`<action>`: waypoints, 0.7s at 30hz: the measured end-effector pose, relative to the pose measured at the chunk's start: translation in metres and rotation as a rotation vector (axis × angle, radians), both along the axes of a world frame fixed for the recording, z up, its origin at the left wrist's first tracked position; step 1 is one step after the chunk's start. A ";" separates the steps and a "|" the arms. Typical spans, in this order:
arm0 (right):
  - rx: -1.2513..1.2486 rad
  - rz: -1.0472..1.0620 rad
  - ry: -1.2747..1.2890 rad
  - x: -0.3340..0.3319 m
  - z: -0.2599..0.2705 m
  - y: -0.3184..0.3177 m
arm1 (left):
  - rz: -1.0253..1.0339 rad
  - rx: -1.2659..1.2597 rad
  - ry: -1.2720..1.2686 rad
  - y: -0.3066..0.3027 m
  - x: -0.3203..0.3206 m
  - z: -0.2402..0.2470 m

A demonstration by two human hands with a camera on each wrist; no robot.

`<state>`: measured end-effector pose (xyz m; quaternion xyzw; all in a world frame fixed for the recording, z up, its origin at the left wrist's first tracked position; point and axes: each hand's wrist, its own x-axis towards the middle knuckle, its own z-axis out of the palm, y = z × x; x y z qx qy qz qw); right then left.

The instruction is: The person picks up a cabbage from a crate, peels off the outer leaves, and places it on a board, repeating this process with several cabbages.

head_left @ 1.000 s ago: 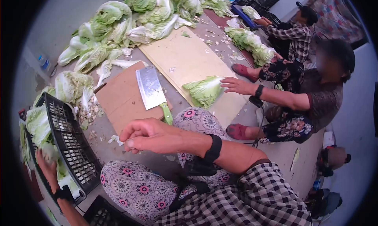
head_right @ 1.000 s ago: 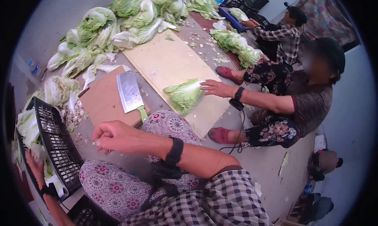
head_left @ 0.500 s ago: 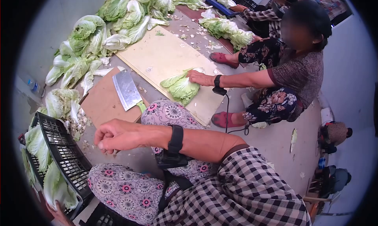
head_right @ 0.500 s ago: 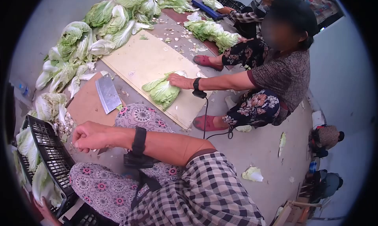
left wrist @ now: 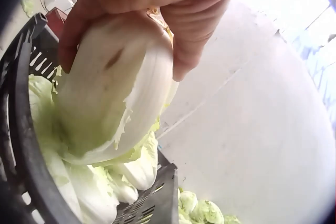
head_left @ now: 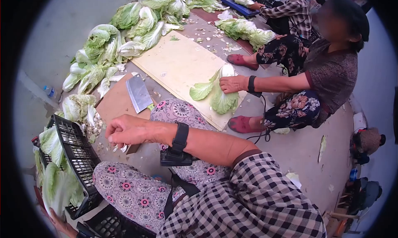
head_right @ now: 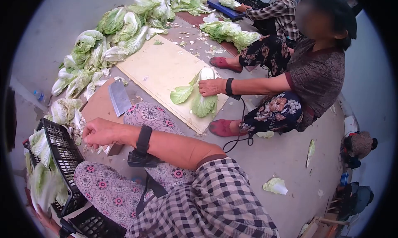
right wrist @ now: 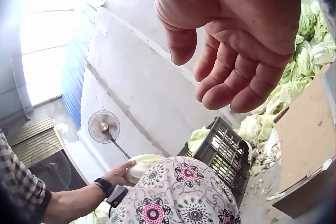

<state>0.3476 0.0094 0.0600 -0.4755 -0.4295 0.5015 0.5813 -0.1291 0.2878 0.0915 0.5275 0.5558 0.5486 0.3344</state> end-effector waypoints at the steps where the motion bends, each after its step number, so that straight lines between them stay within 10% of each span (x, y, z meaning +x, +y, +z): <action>1: 0.000 -0.016 -0.014 0.000 0.000 0.001 | 0.002 0.020 -0.008 -0.013 0.010 0.024; 2: 0.000 -0.014 -0.023 -0.002 -0.002 0.002 | -0.104 0.365 0.355 -0.057 0.002 0.039; 6: 0.051 -0.095 -0.253 -0.015 -0.008 0.003 | -0.035 0.176 0.223 -0.055 -0.046 0.100; 14: 0.332 -0.476 -0.433 -0.058 0.007 -0.039 | -0.600 0.294 -0.095 -0.174 0.110 0.106; 21: 0.490 -0.358 -0.886 -0.056 0.028 -0.078 | -0.830 0.139 0.091 -0.221 0.182 0.097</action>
